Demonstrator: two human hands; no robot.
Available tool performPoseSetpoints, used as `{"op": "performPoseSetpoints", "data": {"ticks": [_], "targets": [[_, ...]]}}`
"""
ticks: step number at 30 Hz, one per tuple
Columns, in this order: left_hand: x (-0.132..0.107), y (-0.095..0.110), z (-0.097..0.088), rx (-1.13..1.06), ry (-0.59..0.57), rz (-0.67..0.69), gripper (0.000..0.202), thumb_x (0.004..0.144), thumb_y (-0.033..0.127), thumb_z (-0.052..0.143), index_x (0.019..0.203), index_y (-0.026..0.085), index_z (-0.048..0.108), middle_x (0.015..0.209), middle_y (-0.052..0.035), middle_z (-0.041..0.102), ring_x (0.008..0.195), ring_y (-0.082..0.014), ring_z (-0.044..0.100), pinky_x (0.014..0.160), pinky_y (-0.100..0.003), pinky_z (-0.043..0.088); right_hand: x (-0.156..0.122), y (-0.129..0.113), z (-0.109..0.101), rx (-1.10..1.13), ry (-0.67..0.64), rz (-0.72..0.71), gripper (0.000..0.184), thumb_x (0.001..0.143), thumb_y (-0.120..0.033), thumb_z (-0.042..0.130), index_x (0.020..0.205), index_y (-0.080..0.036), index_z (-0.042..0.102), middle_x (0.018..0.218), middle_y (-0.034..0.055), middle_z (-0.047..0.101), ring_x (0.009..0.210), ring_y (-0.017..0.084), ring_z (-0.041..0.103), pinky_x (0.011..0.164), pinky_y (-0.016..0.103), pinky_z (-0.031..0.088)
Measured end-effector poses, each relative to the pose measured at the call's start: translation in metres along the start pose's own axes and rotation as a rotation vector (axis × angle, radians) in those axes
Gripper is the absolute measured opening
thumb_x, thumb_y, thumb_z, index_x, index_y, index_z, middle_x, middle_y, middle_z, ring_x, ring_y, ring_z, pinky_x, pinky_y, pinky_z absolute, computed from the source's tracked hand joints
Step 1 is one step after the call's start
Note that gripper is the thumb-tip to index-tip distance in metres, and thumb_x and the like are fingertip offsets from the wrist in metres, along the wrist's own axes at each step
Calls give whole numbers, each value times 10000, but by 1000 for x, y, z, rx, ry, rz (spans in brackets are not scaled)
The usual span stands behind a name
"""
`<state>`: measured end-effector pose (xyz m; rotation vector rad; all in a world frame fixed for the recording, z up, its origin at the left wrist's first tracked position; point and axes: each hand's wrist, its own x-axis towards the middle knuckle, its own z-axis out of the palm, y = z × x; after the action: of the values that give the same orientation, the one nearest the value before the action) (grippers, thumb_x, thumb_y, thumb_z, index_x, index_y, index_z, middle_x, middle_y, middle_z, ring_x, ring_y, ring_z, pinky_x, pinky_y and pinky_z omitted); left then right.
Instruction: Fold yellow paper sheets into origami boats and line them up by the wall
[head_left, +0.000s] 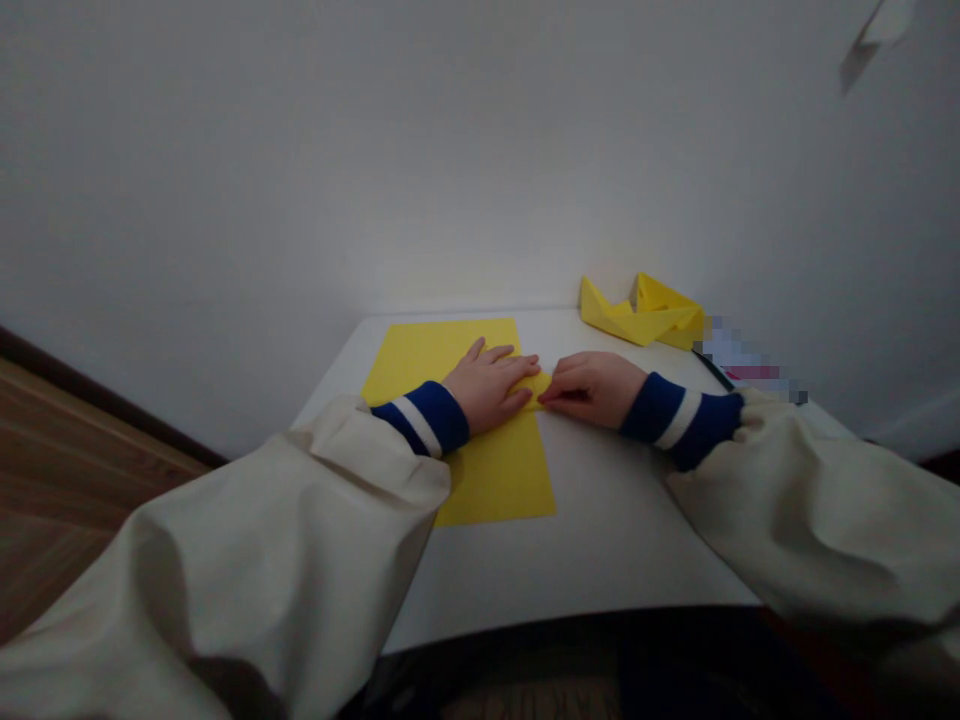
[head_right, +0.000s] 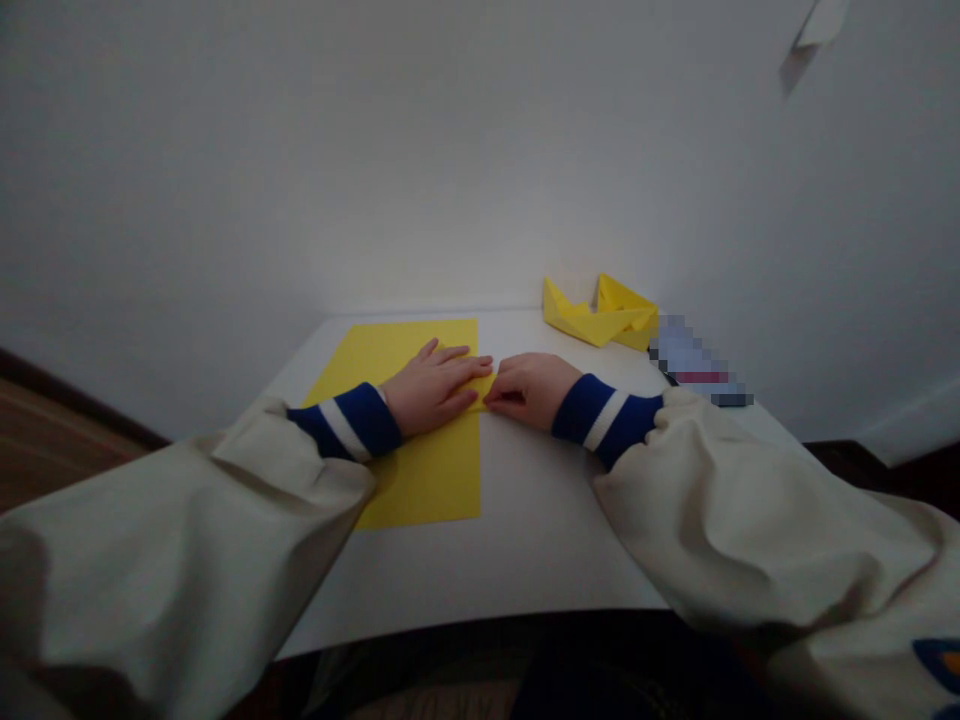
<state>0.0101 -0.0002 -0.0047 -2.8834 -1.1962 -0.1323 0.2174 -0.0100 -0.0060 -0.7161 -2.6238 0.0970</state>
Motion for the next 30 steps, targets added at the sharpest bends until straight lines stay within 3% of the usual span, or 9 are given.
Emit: {"op": "performPoseSetpoints", "data": {"ticks": [9,16,22,26,30], "targets": [[-1,4,-3,13,-59,-8,567,898,554,272,1338,218,393,1437,-40,368,1336,-281,279,1090,-571,49,3,-16,-11,-223,-134,-62,275,873,-281,437,830,-214,700,739,30,644,692,136,544,612,256,351],[0,0,0,-43,-70,-36,624,864,618,294,1341,226,383,1438,-51,366,1334,-291,280,1076,-571,117,5,-22,-15,-317,-225,-44,290,892,-278,405,918,-248,693,773,27,654,655,130,535,569,272,291],[1,0,4,-64,-91,-45,631,860,593,334,1357,204,361,1459,-71,324,1349,-303,237,1069,-560,159,1,-16,-13,-288,-183,-82,274,880,-266,423,896,-242,696,772,25,649,698,132,539,568,259,303],[1,1,4,-82,-97,-51,633,858,582,346,1364,201,347,1467,-73,306,1357,-306,215,1069,-571,153,3,-18,-13,-335,-217,-130,293,890,-236,400,941,-211,688,782,43,651,736,142,546,594,264,326],[2,-2,2,-95,-138,-61,631,852,561,372,1375,211,333,1480,-57,279,1363,-312,197,1073,-576,141,4,-16,-12,-334,-266,-131,276,870,-216,423,853,-190,697,797,49,655,711,139,550,599,268,339]]}}
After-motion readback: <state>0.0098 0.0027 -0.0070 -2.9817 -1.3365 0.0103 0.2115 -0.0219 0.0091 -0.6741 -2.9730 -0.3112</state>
